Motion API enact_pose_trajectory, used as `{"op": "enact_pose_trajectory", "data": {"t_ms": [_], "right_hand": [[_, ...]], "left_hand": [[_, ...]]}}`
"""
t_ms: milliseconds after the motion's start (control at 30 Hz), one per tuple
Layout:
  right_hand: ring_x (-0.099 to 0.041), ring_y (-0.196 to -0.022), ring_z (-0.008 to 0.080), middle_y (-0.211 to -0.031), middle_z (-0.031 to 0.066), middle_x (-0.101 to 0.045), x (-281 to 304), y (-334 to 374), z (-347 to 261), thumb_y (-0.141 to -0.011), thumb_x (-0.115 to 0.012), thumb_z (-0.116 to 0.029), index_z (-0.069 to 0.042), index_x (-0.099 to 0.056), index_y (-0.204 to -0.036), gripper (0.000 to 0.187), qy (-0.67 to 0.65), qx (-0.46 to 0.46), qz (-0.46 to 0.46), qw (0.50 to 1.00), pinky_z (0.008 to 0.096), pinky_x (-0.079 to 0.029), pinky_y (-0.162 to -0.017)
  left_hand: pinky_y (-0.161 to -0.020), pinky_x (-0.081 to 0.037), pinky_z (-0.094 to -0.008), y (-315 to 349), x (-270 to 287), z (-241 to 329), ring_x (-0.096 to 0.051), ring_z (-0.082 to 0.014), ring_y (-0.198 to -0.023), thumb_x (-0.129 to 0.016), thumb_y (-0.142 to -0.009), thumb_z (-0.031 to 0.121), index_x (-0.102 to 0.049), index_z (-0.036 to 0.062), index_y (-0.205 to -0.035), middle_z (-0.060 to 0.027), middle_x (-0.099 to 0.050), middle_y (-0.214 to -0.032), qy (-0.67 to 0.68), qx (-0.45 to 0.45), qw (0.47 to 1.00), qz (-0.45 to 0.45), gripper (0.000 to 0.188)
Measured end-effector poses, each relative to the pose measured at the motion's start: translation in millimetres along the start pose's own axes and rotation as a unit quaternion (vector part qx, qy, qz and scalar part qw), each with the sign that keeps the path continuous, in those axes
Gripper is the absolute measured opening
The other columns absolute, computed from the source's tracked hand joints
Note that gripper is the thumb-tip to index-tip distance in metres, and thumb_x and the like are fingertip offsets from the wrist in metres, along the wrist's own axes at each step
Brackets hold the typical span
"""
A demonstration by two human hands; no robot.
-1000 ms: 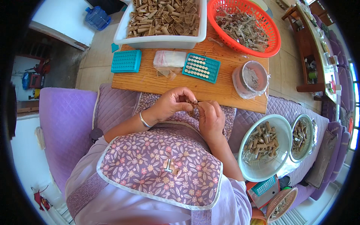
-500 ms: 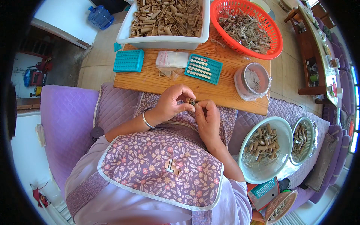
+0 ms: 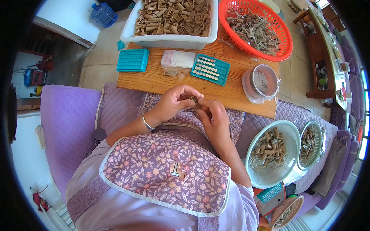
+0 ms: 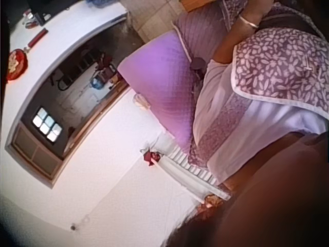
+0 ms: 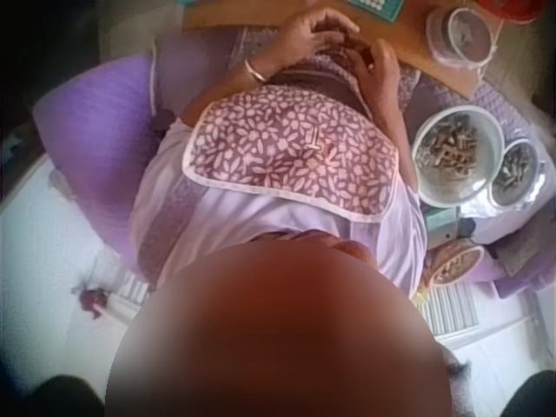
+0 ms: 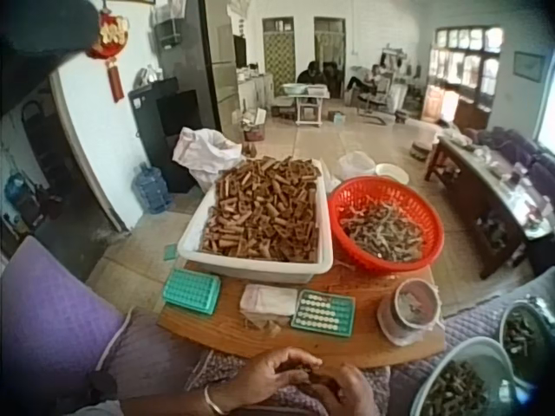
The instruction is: The person assembles small plastic components by hand, inserting round plastic inserts into rectangular plastic blocks and organizing them in a tray.
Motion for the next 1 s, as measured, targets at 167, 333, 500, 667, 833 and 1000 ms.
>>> {"op": "enact_pose_trajectory", "data": {"t_ms": [167,333,500,667,833,1000], "right_hand": [[-0.059,-0.075,0.0317,-0.082,0.014,-0.057,-3,-2,-15,-0.078,-0.067,-0.001,-0.003,-0.062,-0.101,0.024,0.116,0.093,-0.02,0.989,0.0399,-0.048,-0.067],[-0.058,-0.078,0.0348,-0.084,0.0158,-0.058,-3,-3,-7,-0.078,-0.065,-0.001,-0.003,-0.062,-0.103,0.025,0.128,0.092,-0.026,0.987,0.0418,-0.048,-0.068],[-0.058,-0.08,0.0349,-0.086,0.0163,-0.058,-6,-4,-7,-0.079,-0.064,-0.001,-0.003,-0.062,-0.104,0.025,0.111,0.06,-0.025,0.992,0.0418,-0.048,-0.069],[-0.059,-0.073,0.0254,-0.086,0.0118,-0.06,-12,-4,-7,-0.079,-0.062,0.003,-0.003,-0.06,-0.11,0.032,0.133,0.099,-0.019,0.986,0.034,-0.048,-0.064],[-0.06,-0.075,0.0218,-0.087,0.0101,-0.06,-13,-4,0,-0.079,-0.063,0.004,-0.003,-0.058,-0.113,0.035,0.105,0.079,-0.018,0.991,0.0311,-0.05,-0.066],[-0.059,-0.072,0.0261,-0.083,0.0137,-0.057,-10,-1,14,-0.08,-0.062,0.004,0.0,-0.054,-0.105,0.027,0.037,0.021,0.008,0.999,0.035,-0.049,-0.065]], "left_hand": [[-0.084,-0.05,-0.023,1,0,3,-0.06,-0.0094,-0.098,-0.062,-0.087,-0.001,-0.059,0.0023,-0.111,-0.0041,-0.063,-0.108,-0.044,-0.015,0.999,0.003,0.025],[-0.084,-0.05,-0.0228,2,1,-3,-0.06,-0.0085,-0.097,-0.061,-0.088,-0.002,-0.06,0.0017,-0.11,-0.0041,-0.063,-0.106,-0.052,0.031,0.998,0.019,0.023],[-0.087,-0.049,-0.0237,3,1,-5,-0.059,-0.0091,-0.099,-0.061,-0.088,0.0,-0.059,0.0015,-0.114,-0.0038,-0.063,-0.108,-0.013,0.054,0.998,0.017,0.027],[-0.091,-0.048,-0.0244,3,0,-6,-0.057,-0.0099,-0.103,-0.061,-0.089,0.002,-0.058,0.0013,-0.12,-0.0037,-0.061,-0.113,-0.07,0.062,0.996,-0.003,0.031],[-0.09,-0.047,-0.0244,4,-2,-10,-0.056,-0.0099,-0.102,-0.059,-0.091,0.004,-0.057,0.0014,-0.121,-0.0041,-0.061,-0.113,0.013,0.089,0.996,0.02,0.031],[-0.087,-0.047,-0.0237,2,7,-21,-0.057,-0.0103,-0.1,-0.06,-0.091,0.005,-0.057,0.0025,-0.121,-0.0046,-0.062,-0.11,0.103,0.087,0.988,0.076,0.03]]}}
Point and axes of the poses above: each hand's wrist, its own y-axis away from the middle knuckle, its own x-axis out of the back of the hand, z = x × y, the point moved 6 cm from there along -y, towards the middle knuckle
